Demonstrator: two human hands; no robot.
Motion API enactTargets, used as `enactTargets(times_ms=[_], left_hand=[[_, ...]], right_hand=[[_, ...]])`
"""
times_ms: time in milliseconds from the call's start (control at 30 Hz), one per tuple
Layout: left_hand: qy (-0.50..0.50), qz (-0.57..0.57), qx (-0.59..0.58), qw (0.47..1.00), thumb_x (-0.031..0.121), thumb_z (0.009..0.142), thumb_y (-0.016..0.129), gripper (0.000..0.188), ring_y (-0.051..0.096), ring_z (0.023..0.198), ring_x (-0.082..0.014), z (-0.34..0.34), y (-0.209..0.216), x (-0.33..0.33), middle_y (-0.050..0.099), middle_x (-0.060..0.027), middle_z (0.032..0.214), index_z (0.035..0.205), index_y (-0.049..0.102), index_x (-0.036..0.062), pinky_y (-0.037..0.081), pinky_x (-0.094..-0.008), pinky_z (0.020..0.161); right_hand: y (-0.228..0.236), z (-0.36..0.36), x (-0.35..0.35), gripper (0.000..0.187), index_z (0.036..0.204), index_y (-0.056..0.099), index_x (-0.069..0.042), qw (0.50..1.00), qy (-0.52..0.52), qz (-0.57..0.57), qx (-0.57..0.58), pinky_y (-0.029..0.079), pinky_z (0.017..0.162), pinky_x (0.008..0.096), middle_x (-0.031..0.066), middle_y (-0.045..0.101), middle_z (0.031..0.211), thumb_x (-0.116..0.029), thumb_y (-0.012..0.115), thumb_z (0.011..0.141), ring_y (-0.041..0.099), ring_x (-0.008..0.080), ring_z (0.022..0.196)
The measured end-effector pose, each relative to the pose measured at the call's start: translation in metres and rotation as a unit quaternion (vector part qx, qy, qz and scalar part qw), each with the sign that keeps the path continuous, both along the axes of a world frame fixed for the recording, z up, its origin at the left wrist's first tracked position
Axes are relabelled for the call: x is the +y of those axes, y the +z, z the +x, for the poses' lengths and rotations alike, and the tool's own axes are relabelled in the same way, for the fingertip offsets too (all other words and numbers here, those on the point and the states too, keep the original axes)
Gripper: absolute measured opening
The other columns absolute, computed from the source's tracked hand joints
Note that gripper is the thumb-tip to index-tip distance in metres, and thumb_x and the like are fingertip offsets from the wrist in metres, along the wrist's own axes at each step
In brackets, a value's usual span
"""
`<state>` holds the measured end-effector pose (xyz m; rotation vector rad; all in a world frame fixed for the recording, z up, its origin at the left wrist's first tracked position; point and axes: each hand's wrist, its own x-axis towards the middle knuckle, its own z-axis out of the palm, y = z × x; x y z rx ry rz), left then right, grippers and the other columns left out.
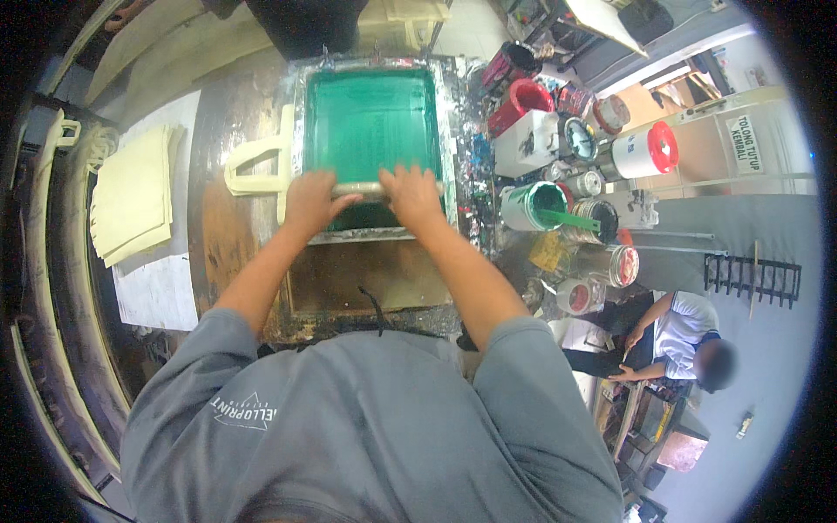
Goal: The person performs screen printing on yellow tote bags by placing each bag onto a printing plate, lowering the screen frame, and using a squeegee to apply green ink across the design.
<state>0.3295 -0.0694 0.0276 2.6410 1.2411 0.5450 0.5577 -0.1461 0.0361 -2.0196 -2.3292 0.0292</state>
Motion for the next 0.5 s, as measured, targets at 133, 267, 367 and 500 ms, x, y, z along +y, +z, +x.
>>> enactTargets(times_ms=[133, 267, 367, 500], left_hand=[[0.057, 0.01, -0.099, 0.993, 0.063, 0.074, 0.087, 0.092, 0.053, 0.119, -0.0375, -0.056, -0.008, -0.058, 0.058, -0.0164, 0.127, 0.139, 0.057, 0.0044, 0.036, -0.0534, 0.109], [0.165, -0.091, 0.009, 0.982, 0.061, 0.07, 0.09, 0.086, 0.054, 0.116, -0.0352, -0.106, -0.062, -0.084, 0.061, -0.0138, 0.124, 0.129, 0.066, 0.0037, 0.036, -0.0534, 0.11], [0.161, -0.086, -0.027, 0.983, 0.056, 0.071, 0.093, 0.081, 0.056, 0.114, -0.0317, -0.106, -0.057, -0.077, 0.062, -0.0121, 0.12, 0.13, 0.071, 0.0043, 0.039, -0.05, 0.108], [0.206, -0.293, -0.384, 0.851, 0.045, 0.075, 0.095, 0.087, 0.056, 0.112, -0.0279, -0.086, 0.003, -0.074, 0.062, -0.0106, 0.115, 0.144, 0.063, 0.0025, 0.045, -0.0428, 0.1]], right_hand=[[-0.041, -0.017, -0.07, 0.052, 0.124, 0.063, -0.017, 0.996, -0.013, 0.078, -0.051, 0.044, 0.085, 0.0461, 0.0061, 0.063, 0.108, -0.029, 0.086, 0.079, 0.06, 0.029, 0.101], [-0.022, -0.033, -0.088, 0.045, 0.118, 0.063, -0.013, 0.999, -0.017, 0.04, 0.027, 0.041, 0.089, 0.0466, 0.0079, 0.06, 0.106, -0.033, 0.084, 0.083, 0.057, 0.0292, 0.103], [0.009, -0.021, -0.063, 0.048, 0.111, 0.064, -0.01, 0.999, -0.021, 0.012, 0.043, 0.039, 0.092, 0.0483, 0.0094, 0.059, 0.104, -0.046, 0.081, 0.085, 0.055, 0.0297, 0.103], [0.099, -0.021, -0.04, 0.056, 0.105, 0.065, -0.009, 0.99, -0.012, 0.142, 0.019, 0.037, 0.091, 0.0502, 0.0105, 0.06, 0.1, -0.062, 0.074, 0.087, 0.056, 0.0288, 0.098]])
